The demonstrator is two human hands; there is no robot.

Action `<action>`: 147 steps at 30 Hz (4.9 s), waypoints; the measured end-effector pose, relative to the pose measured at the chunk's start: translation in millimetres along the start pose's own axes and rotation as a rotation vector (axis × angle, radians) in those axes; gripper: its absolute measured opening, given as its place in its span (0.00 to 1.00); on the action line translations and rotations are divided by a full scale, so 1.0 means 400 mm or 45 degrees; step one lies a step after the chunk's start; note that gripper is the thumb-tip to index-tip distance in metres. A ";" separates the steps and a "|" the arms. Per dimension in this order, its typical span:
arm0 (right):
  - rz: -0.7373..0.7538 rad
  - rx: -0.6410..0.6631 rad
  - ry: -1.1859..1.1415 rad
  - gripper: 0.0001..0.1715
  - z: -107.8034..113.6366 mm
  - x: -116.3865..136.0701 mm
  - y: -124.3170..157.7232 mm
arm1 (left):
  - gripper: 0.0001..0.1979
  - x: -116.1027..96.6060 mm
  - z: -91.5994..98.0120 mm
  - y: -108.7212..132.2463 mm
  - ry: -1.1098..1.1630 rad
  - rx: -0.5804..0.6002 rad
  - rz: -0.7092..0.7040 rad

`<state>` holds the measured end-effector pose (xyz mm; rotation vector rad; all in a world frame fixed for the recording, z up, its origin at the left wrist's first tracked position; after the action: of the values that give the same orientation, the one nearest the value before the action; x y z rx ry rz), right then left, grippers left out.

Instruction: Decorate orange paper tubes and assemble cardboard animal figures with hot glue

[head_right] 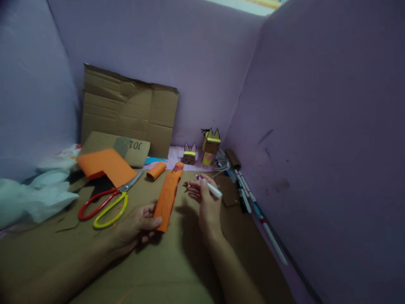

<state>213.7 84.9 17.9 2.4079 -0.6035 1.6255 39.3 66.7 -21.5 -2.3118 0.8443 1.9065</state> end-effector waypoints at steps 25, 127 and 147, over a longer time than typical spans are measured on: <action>0.661 0.531 0.808 0.07 -0.068 0.050 0.119 | 0.09 0.010 0.042 -0.001 0.117 -0.340 0.139; 0.517 0.481 0.738 0.08 -0.068 0.036 0.100 | 0.08 0.016 0.044 0.003 0.177 -0.371 0.177; 0.462 0.483 0.729 0.08 -0.061 0.025 0.097 | 0.07 0.016 0.041 0.003 0.162 -0.361 0.198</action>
<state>179.8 56.4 33.5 1.9478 -0.6938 2.6482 24.7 69.0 -30.9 -2.6260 0.8356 2.0811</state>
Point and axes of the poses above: each hand's wrist, its own y-axis away from the middle knuckle, its own z-axis out of the back of the hand, x = y × z, the point moved 8 cm from there along -y, towards the middle knuckle
